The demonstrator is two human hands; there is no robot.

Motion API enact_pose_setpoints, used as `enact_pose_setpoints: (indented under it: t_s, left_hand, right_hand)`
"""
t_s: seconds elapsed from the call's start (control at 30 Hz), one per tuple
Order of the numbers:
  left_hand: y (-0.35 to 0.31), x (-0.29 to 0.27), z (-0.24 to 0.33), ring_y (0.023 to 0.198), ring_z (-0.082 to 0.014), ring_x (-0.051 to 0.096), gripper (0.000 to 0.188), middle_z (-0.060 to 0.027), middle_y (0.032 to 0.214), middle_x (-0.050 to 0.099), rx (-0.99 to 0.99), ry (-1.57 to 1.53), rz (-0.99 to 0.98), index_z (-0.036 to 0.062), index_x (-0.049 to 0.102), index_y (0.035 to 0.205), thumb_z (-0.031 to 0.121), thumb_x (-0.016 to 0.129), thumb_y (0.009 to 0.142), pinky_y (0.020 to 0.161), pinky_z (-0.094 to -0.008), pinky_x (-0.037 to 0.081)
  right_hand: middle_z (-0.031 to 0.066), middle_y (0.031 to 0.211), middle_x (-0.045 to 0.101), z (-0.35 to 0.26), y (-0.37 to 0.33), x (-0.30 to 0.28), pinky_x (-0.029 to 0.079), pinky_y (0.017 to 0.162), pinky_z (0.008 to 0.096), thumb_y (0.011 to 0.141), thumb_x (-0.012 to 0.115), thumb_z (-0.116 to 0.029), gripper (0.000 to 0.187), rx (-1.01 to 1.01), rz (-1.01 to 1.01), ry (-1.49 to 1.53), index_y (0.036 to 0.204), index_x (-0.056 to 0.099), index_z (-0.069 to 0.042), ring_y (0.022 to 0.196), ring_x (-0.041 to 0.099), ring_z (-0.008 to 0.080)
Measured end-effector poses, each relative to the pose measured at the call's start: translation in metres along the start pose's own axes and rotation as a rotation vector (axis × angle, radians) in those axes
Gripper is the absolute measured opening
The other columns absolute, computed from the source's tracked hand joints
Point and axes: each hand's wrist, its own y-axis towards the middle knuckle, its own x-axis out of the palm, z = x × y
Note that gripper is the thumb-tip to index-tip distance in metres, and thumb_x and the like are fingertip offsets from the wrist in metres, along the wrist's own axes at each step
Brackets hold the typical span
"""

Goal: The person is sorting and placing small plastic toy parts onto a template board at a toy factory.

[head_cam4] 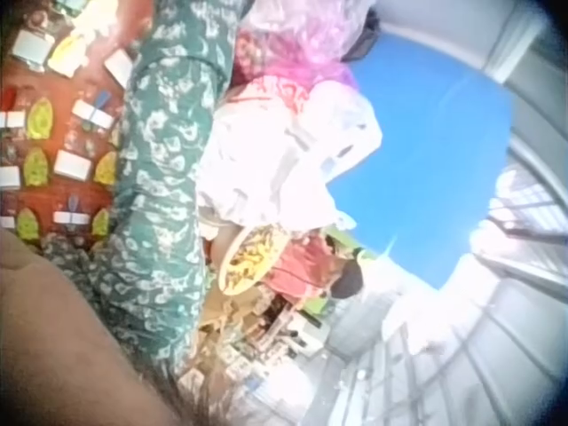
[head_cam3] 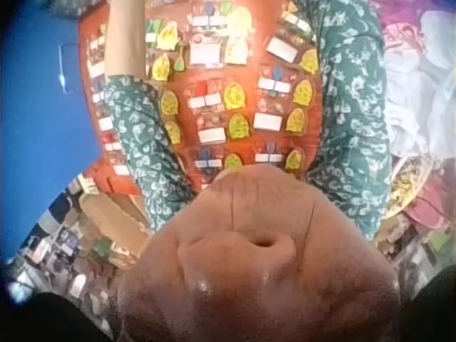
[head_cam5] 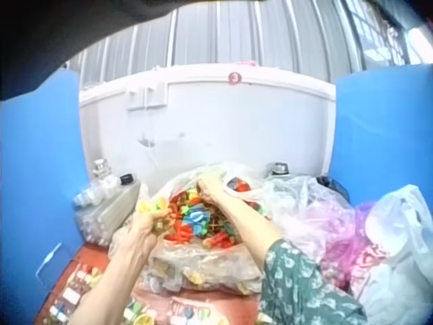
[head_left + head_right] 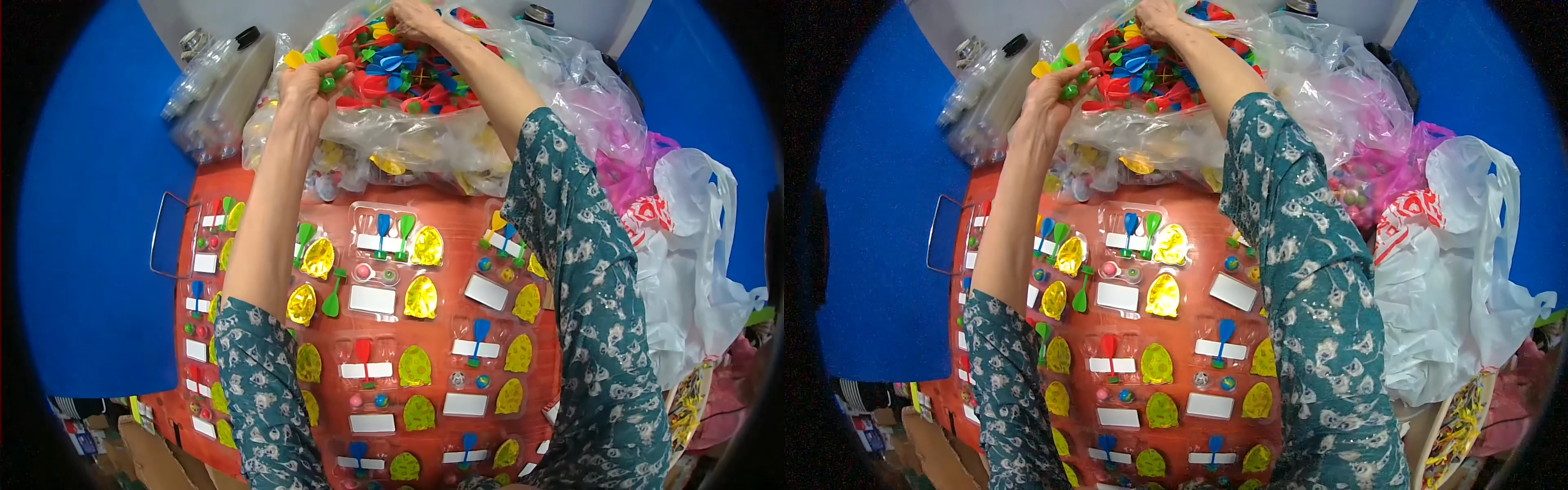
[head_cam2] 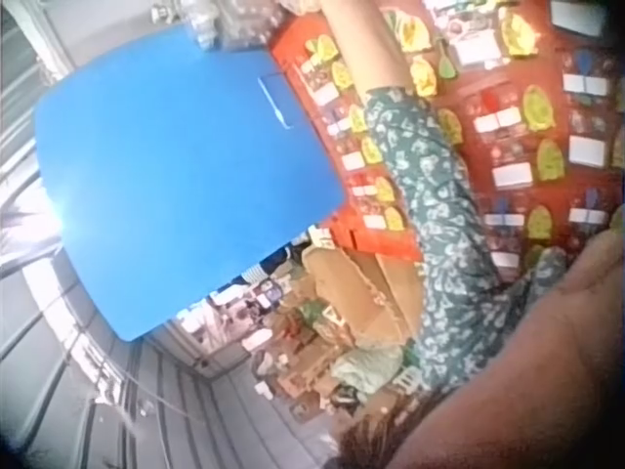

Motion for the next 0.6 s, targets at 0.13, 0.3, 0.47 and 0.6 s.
enact_pose_setpoints:
  t_s: [0.13,0.3,0.47,0.6]
  left_hand:
    - [0.004,-0.009,-0.004,0.084,-0.0292,0.065,0.024,-0.0207,0.099,0.063,0.055,0.049,0.028,-0.0124,0.053,0.103,-0.006,0.059,0.08,0.07,-0.0348,0.059]
    - [0.016,0.025,-0.016,0.071,-0.0238,0.066,0.027,-0.0147,0.087,0.067,0.299,0.298,-0.01,-0.0057,0.059,0.099,0.001,0.067,0.074,0.061,-0.0301,0.055]
    - [0.027,0.026,-0.014,0.078,-0.0337,0.065,0.031,-0.0221,0.082,0.065,0.731,1.206,0.228,-0.0027,0.066,0.082,0.018,0.078,0.062,0.074,-0.0409,0.049]
    - [0.034,0.039,-0.017,0.08,-0.0347,0.065,0.027,-0.0215,0.08,0.065,0.796,1.498,0.25,-0.0006,0.068,0.079,0.02,0.076,0.063,0.073,-0.043,0.05]
  right_hand:
    - [0.0154,0.059,0.057,-0.023,0.0,0.014,0.046,0.053,0.0436,0.067,0.062,-0.022,0.017,-0.049,0.272,0.192,0.072,0.061,-0.006,0.057,0.058,0.0317]
    - [0.0183,0.059,0.051,0.016,0.008,0.042,0.046,0.056,0.0438,0.073,0.059,-0.023,0.021,-0.338,0.521,0.141,0.07,0.053,-0.003,0.061,0.055,0.0345]
    - [0.0216,0.076,0.061,-0.018,0.006,0.028,0.047,0.064,0.0456,0.073,0.058,-0.023,0.018,-0.064,0.219,0.254,0.072,0.06,-0.005,0.073,0.059,0.0375]
    - [0.0222,0.078,0.062,-0.015,-0.002,0.014,0.047,0.064,0.0451,0.074,0.057,-0.021,0.017,0.221,0.245,0.093,0.075,0.061,-0.005,0.074,0.06,0.0364]
